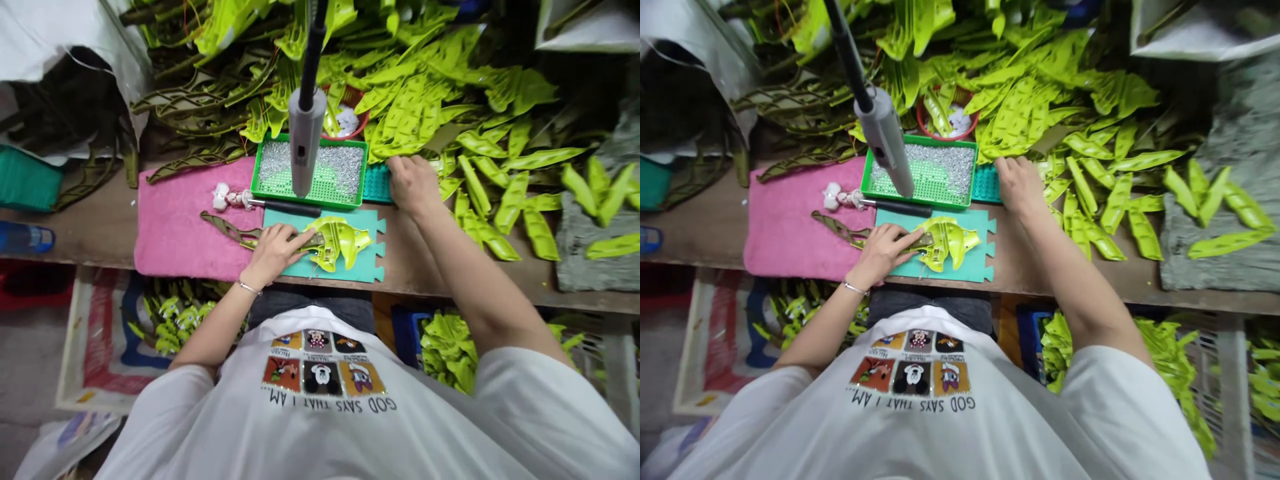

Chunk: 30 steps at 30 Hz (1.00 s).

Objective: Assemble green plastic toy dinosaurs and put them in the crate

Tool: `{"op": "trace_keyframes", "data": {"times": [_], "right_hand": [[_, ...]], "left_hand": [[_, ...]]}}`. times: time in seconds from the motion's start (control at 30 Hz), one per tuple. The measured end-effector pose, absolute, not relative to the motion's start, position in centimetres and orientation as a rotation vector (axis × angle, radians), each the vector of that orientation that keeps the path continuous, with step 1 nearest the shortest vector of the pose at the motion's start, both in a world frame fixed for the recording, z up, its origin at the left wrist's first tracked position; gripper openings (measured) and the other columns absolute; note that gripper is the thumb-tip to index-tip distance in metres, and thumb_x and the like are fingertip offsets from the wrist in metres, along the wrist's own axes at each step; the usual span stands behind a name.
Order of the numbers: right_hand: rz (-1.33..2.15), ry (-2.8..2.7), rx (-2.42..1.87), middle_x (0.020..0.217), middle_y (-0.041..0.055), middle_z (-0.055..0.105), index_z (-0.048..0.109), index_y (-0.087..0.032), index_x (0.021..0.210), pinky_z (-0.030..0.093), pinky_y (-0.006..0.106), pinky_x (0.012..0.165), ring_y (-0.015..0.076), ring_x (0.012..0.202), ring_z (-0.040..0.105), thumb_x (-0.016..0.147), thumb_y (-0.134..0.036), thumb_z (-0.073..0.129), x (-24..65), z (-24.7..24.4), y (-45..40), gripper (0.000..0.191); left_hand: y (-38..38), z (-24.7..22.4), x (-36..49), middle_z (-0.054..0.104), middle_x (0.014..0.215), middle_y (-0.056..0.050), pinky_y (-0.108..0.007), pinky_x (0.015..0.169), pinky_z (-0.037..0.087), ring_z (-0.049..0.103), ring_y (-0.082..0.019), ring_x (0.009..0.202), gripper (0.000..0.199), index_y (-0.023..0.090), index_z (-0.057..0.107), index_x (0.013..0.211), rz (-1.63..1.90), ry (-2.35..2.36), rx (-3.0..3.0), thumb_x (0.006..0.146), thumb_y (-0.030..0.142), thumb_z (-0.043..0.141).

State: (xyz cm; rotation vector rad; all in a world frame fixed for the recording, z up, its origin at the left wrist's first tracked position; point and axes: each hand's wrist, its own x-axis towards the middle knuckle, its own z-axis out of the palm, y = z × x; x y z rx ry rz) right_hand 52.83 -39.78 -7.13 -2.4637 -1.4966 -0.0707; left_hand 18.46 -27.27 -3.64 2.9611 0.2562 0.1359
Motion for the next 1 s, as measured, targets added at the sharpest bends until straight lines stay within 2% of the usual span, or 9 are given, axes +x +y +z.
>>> {"op": "trace_keyframes", "data": {"times": [0.17,0.3,0.4,0.6,0.9,1.0], "right_hand": [[0.063,-1.352,-2.239,0.091,0.0079,0.068,0.059,-0.018,0.099,0.054,0.042,0.083,0.0211,0.085,0.064,0.083,-0.017,0.052,49.8,-4.1,-40.7,0.018],[0.545,-1.191,-1.859,0.086,0.0043,0.071,0.057,-0.021,0.092,0.059,0.034,0.069,0.0181,0.074,0.069,0.081,-0.033,0.069,42.6,-0.5,-43.5,0.02],[0.815,-1.188,-1.689,0.081,0.0036,0.073,0.056,-0.021,0.088,0.06,0.032,0.066,0.0164,0.068,0.07,0.08,-0.035,0.07,38.0,0.4,-45.1,0.022],[0.79,-1.172,-1.741,0.081,0.0034,0.074,0.055,-0.021,0.087,0.057,0.029,0.063,0.0139,0.064,0.067,0.08,-0.027,0.064,35.9,-0.2,-44.6,0.013],[0.719,-1.2,-1.875,0.074,-0.0007,0.068,0.053,-0.021,0.083,0.051,0.026,0.063,0.0122,0.063,0.063,0.073,-0.012,0.06,35.3,0.0,-43.3,0.015],[0.769,-1.2,-1.886,0.069,-0.0024,0.064,0.054,-0.02,0.081,0.047,0.024,0.059,0.0115,0.061,0.058,0.071,-0.013,0.061,36.0,-0.1,-42.8,0.014]], "left_hand": [[-27.5,-2.0,18.9,0.063,0.104,-0.007,-0.034,0.08,0.038,0.052,-0.023,0.097,0.046,0.032,0.053,0.145,0.013,0.288,2.982,0.099,0.037,0.056],[-27.7,-1.3,19.2,0.063,0.103,-0.008,-0.034,0.08,0.039,0.052,-0.024,0.097,0.046,0.031,0.054,0.143,0.021,0.293,2.994,0.098,0.035,0.058],[-27.7,-1.3,19.4,0.063,0.101,-0.008,-0.034,0.079,0.04,0.052,-0.024,0.096,0.045,0.03,0.056,0.142,0.055,0.296,2.991,0.097,0.035,0.059],[-28.0,-1.2,19.4,0.064,0.1,-0.007,-0.034,0.077,0.04,0.053,-0.024,0.095,0.045,0.03,0.058,0.14,0.05,0.311,2.987,0.096,0.033,0.062],[-28.1,-0.6,19.3,0.064,0.097,-0.006,-0.033,0.075,0.039,0.054,-0.023,0.092,0.044,0.028,0.061,0.135,0.117,0.294,3.003,0.092,0.031,0.069],[-27.9,-0.4,19.4,0.065,0.096,-0.005,-0.033,0.074,0.04,0.054,-0.022,0.09,0.047,0.027,0.061,0.135,0.136,0.269,3.014,0.09,0.029,0.071]]}}
